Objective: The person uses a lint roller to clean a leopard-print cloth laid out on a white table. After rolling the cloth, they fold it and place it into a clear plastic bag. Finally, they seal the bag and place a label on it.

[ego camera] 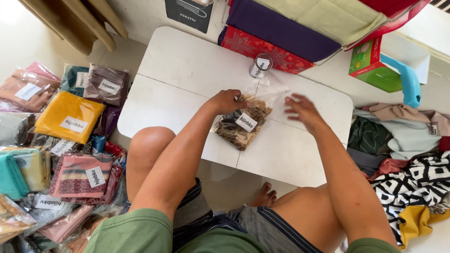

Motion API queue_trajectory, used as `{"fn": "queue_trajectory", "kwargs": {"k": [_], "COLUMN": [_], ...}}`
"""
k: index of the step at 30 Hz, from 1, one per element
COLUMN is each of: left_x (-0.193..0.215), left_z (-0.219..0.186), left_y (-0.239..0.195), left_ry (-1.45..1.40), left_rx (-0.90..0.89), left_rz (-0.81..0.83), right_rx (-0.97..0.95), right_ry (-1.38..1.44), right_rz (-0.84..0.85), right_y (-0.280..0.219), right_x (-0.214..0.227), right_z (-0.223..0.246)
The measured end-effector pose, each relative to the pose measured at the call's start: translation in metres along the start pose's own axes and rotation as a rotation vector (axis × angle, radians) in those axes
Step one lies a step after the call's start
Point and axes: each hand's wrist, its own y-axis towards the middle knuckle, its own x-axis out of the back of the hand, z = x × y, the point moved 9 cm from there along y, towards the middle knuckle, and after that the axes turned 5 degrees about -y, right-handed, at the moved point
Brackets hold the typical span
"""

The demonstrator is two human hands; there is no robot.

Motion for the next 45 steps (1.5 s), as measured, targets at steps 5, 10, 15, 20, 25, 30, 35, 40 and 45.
{"fn": "queue_trajectory", "kwargs": {"k": [5,10,15,20,25,30,35,40,45], "left_x": [0.007,0.014,0.017,0.018,0.015,0.018,0.019,0.022,0.01], "left_z": [-0.04,-0.069,-0.08,-0.078,-0.075,-0.067,-0.07,-0.071,-0.066], "left_y": [-0.015,-0.035,-0.041,-0.047,-0.048,-0.051,-0.055,-0.063,-0.062], "left_ry": [-0.177,-0.263,-0.32,-0.48,-0.528,-0.491,-0.485,-0.5,-0.47], "left_rx": [-0.206,-0.333,-0.426,-0.488,-0.484,-0.44,-0.479,-0.517,-0.428], "left_rz": [-0.022,-0.034,-0.01,-0.03,-0.053,-0.191,-0.246,-0.27,-0.24], "right_rx": [0.084,0.325,0.554,0.516,0.486,0.515,0.494,0.436,0.33], "right_ry": [0.118,0.159,0.014,0.108,0.207,0.097,0.173,0.181,0.25], "right_rz": [0.188,0.054,0.049,0.075,0.02,-0.018,-0.031,-0.036,0.014], "right_y": [-0.023,-0.052,-0.087,-0.08,-0.091,-0.099,-0.099,-0.11,-0.109], "right_x": [-0.039,-0.019,-0.019,-0.007,-0.006,-0.009,0.0,0.002,-0.004], "right_z": [0.016,0.07,0.103,0.076,0.073,0.072,0.069,0.074,0.064]}}
